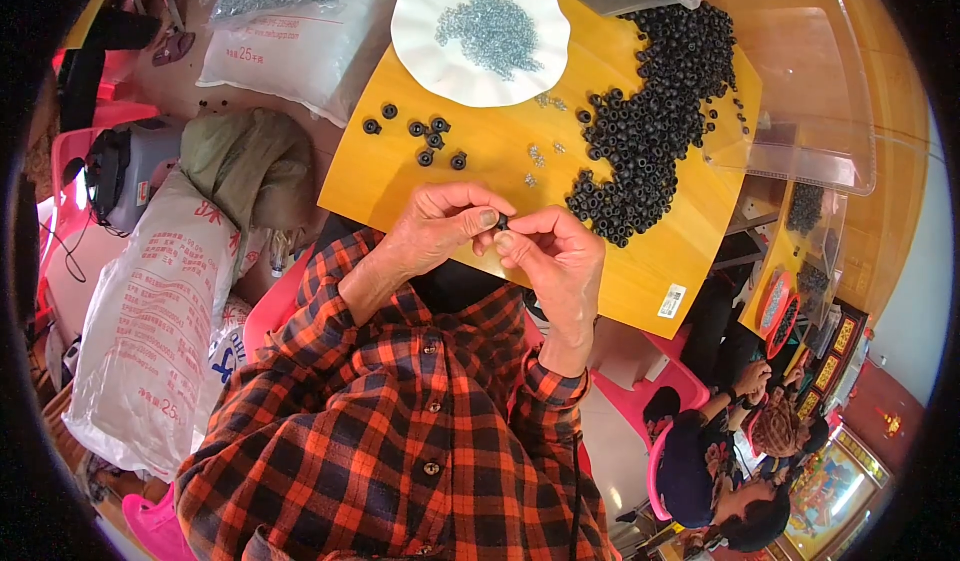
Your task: Assembling small hardware or jewelry parts by inserting metallic pins into black beads.
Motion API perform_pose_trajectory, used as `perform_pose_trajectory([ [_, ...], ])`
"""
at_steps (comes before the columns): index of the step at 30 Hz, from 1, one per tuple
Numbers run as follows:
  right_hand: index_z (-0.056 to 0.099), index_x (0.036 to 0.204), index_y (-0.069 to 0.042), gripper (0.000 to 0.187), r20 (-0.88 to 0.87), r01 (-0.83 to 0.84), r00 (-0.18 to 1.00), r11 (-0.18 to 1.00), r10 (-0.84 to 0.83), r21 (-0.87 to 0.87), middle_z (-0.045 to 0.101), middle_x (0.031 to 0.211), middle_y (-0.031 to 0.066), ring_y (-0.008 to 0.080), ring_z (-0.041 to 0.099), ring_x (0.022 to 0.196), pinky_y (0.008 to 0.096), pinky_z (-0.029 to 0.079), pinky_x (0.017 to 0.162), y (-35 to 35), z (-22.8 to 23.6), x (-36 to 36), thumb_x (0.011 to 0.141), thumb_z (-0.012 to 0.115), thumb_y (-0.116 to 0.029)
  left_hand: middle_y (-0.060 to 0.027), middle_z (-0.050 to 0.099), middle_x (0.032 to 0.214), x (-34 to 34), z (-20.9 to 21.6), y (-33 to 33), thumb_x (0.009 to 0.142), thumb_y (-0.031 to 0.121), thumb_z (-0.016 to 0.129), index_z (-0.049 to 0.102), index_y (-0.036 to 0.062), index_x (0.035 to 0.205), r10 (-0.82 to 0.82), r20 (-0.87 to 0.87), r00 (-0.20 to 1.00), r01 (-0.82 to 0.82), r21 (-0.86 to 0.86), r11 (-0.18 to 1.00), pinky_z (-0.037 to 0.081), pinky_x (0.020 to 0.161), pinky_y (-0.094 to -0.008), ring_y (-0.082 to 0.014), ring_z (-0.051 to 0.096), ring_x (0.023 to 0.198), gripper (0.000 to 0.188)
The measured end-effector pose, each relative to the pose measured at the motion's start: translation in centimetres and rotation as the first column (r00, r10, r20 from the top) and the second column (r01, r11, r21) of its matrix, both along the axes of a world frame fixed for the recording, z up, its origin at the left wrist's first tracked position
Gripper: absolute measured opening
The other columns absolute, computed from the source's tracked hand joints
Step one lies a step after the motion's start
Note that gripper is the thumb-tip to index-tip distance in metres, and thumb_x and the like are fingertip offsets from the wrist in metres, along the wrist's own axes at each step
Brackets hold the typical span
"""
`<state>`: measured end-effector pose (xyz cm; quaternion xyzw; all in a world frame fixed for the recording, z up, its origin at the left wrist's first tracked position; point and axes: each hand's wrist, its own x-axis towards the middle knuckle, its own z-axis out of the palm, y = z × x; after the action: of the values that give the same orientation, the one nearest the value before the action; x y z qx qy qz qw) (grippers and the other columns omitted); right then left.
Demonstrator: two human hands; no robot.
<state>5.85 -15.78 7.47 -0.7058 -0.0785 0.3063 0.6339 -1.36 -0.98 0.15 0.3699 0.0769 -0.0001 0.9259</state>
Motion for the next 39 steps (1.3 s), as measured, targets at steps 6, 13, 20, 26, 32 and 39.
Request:
perform_pose_trajectory([
  [6, 0.065, 0.089, 0.003, 0.01, -0.055, 0.028, 0.998, 0.999, -0.029, -0.019, 0.068, 0.078, 0.0082, 0.0105, 0.063, 0.066, 0.0226, 0.054, 0.059, 0.1, 0.0, 0.2, 0.081, 0.071, 0.005, -0.0038, 0.063, 0.083, 0.1, 0.0, 0.0, 0.095, 0.006, 0.058, 0.067, -0.0027, 0.104, 0.0, 0.011, 1.0, 0.001, -0.016, 1.0, 0.051, 0.061, -0.0241, -0.0087, 0.059, 0.07, 0.016],
  [13, 0.064, 0.087, 0.005, 0.01, -0.118, 0.017, 0.993, 0.999, -0.022, -0.043, 0.068, 0.076, 0.0103, 0.0124, 0.064, 0.065, 0.0237, 0.055, 0.058, 0.1, 0.0, 0.7, 0.08, 0.071, 0.007, -0.004, 0.063, 0.082, 0.0, 0.1, 0.1, 0.095, 0.006, 0.058, 0.068, -0.0025, 0.102, -0.015, 0.001, 1.0, 0.015, 0.021, 1.0, 0.05, 0.06, -0.0244, -0.0087, 0.059, 0.07, 0.015],
  [20, 0.062, 0.082, 0.004, 0.01, -0.128, 0.002, 0.992, 0.995, -0.015, -0.101, 0.067, 0.074, 0.0123, 0.0149, 0.065, 0.063, 0.0225, 0.053, 0.054, -0.1, -0.1, 0.8, 0.078, 0.07, 0.007, -0.0044, 0.062, 0.083, 0.0, -0.1, 0.2, 0.095, 0.006, 0.057, 0.068, -0.0033, 0.102, -0.019, 0.024, 1.0, 0.017, 0.046, 0.999, 0.05, 0.058, -0.0238, -0.0086, 0.059, 0.069, 0.016],
  [26, 0.061, 0.081, 0.005, 0.01, -0.142, 0.019, 0.989, 0.996, -0.031, -0.084, 0.067, 0.073, 0.0134, 0.0149, 0.065, 0.062, 0.022, 0.053, 0.053, -0.2, -0.5, 0.9, 0.077, 0.07, 0.008, -0.0049, 0.061, 0.082, 0.0, -0.3, 0.1, 0.095, 0.006, 0.057, 0.068, -0.0036, 0.101, -0.025, 0.025, 0.999, 0.024, 0.049, 0.999, 0.05, 0.058, -0.0241, -0.0093, 0.059, 0.067, 0.016],
  [32, 0.062, 0.08, 0.004, 0.011, -0.111, 0.021, 0.993, 0.996, -0.03, -0.088, 0.067, 0.073, 0.0137, 0.0153, 0.065, 0.06, 0.0224, 0.053, 0.052, -0.1, -0.8, 1.1, 0.076, 0.071, 0.007, -0.0056, 0.063, 0.083, 0.1, -0.7, -0.3, 0.095, 0.006, 0.057, 0.068, -0.0039, 0.102, 0.012, 0.066, 0.998, -0.011, -0.015, 1.0, 0.052, 0.06, -0.025, -0.011, 0.061, 0.068, 0.016],
  [39, 0.062, 0.082, 0.005, 0.009, -0.098, 0.045, 0.994, 0.997, -0.05, -0.054, 0.068, 0.075, 0.0148, 0.0164, 0.065, 0.061, 0.0228, 0.052, 0.054, 0.1, -0.8, 0.5, 0.079, 0.07, 0.005, -0.008, 0.066, 0.084, 0.0, -0.6, -0.4, 0.096, 0.007, 0.057, 0.066, -0.0043, 0.104, 0.031, 0.05, 0.998, -0.033, 0.047, 0.998, 0.054, 0.064, -0.026, -0.0129, 0.063, 0.069, 0.017],
])
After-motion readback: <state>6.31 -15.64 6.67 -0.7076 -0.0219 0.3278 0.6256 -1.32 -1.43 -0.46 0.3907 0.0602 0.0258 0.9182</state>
